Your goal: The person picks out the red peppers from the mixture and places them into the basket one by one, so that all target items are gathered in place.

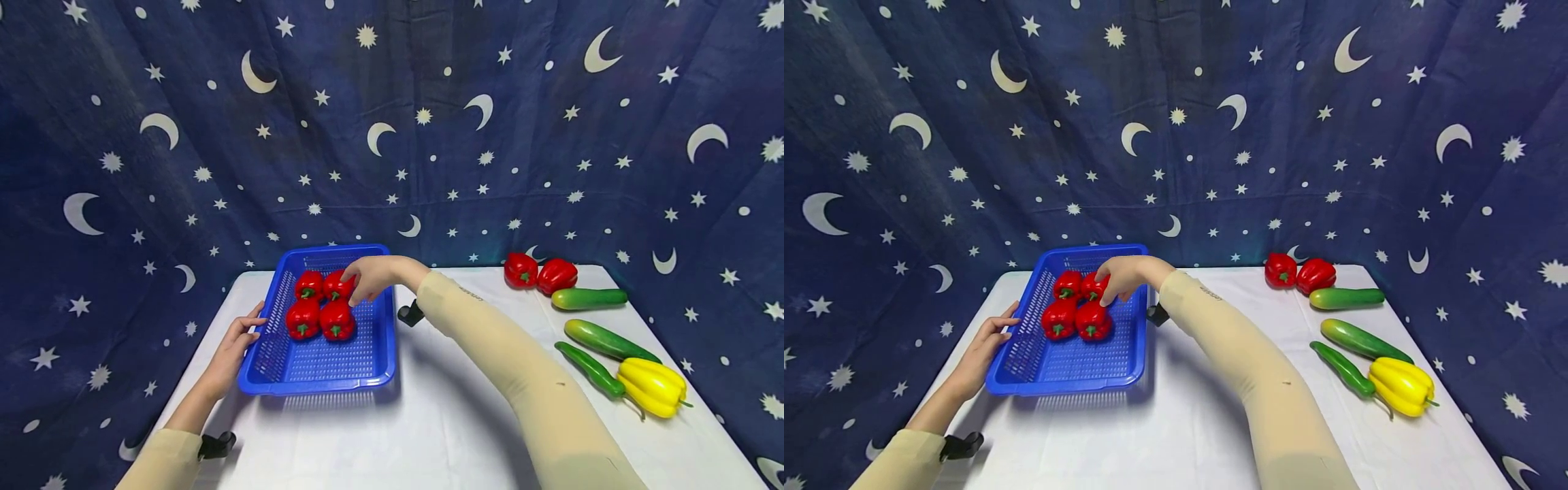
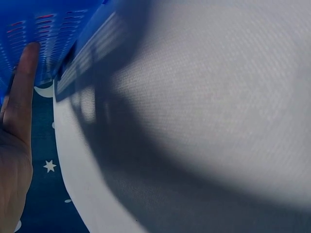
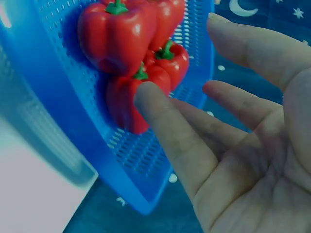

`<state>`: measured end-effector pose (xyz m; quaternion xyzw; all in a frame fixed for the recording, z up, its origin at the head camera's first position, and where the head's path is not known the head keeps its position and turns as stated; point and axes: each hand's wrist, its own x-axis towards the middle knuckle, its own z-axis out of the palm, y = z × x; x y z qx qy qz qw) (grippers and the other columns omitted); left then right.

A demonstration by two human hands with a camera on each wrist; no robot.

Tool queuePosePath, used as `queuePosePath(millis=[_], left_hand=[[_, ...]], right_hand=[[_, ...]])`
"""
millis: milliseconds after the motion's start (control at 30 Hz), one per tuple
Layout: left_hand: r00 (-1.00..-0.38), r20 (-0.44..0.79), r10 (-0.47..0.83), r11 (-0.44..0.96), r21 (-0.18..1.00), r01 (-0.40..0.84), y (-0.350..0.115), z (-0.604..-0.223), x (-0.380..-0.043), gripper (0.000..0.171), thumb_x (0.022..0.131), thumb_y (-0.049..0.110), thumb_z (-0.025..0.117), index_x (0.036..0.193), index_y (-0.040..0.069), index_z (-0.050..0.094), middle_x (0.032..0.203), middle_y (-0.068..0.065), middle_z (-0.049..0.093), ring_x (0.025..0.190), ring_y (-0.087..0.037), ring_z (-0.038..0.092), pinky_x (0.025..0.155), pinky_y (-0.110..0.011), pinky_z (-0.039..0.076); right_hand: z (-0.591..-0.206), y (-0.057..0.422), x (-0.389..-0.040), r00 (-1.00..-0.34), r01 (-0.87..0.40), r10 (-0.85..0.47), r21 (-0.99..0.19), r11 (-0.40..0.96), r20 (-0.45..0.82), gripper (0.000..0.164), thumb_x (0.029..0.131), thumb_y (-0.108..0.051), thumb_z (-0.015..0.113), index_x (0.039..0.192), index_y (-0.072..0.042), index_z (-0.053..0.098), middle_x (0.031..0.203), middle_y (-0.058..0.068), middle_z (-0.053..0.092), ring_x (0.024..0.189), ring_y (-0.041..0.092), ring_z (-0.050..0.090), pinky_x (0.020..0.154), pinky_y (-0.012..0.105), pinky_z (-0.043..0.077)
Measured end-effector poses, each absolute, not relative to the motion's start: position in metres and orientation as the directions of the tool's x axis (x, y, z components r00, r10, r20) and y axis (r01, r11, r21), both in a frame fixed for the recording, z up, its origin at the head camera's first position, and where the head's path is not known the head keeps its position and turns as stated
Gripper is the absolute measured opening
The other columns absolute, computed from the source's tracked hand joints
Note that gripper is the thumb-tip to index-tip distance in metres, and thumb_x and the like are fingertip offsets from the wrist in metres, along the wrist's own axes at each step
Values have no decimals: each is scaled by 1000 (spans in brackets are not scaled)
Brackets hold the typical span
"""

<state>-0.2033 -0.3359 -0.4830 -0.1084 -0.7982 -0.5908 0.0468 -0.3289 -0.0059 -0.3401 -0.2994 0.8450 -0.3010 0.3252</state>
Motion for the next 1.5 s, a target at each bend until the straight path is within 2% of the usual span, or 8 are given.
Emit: queuePosePath(millis=[167, 467, 600, 833, 1100, 1367, 1500], left_hand=[[-965, 232, 124, 247, 935, 256, -337, -485, -204, 30, 105, -1, 34, 133, -11, 42, 169, -17, 16, 155, -38, 6, 106, -9, 25], [-961, 242, 133, 243, 932, 268, -337, -486, -206, 30, 106, 0, 34, 133, -11, 41, 169, -18, 16, 155, -39, 5, 106, -8, 24], [-963, 232, 136, 246, 934, 259, -336, -485, -205, 30, 106, 1, 33, 133, -10, 41, 169, -17, 15, 155, -39, 5, 105, -8, 24], [-967, 225, 118, 263, 932, 249, -336, -485, -204, 30, 106, 2, 34, 133, -9, 42, 169, -16, 16, 155, -38, 6, 105, -7, 23], [-968, 226, 107, 255, 935, 247, -337, -488, -204, 30, 106, 3, 34, 133, -8, 43, 169, -16, 17, 156, -35, 9, 109, -11, 22], [-960, 246, 132, 235, 933, 271, -338, -489, -205, 30, 106, 1, 33, 133, -10, 42, 169, -17, 16, 156, -36, 7, 106, -10, 26], [-956, 259, 137, 219, 933, 284, -339, -490, -206, 30, 106, 0, 33, 132, -11, 42, 169, -19, 16, 155, -36, 7, 106, -11, 27]], right_hand=[[-333, 11, -331, -615, -303, -719, -744, 595, -325, 63, 91, -13, 76, 148, -4, 50, 141, 25, 54, 99, 20, 71, 91, 39, 55], [-334, 45, -332, -639, -338, -715, -730, 594, -286, 58, 92, -20, 75, 146, -10, 54, 139, 17, 58, 107, 27, 71, 91, 38, 56], [-336, 58, -332, -644, -366, -715, -711, 601, -273, 58, 93, -21, 74, 146, -11, 54, 139, 15, 59, 107, 24, 70, 89, 37, 56], [-339, 77, -331, -648, -371, -721, -725, 581, -246, 59, 93, -21, 72, 148, -10, 52, 143, 15, 57, 110, 23, 69, 91, 39, 55], [-342, 94, -333, -658, -392, -730, -742, 543, -186, 61, 94, -18, 71, 149, -4, 49, 145, 19, 56, 123, 25, 62, 89, 37, 56], [-345, 111, -330, -712, -403, -689, -722, 562, -139, 56, 95, -21, 71, 148, -11, 53, 140, 13, 60, 122, 26, 63, 93, 41, 53], [-349, 122, -328, -729, -383, -674, -744, 548, -122, 56, 96, -21, 70, 148, -9, 52, 141, 14, 59, 125, 29, 61, 95, 43, 53]])
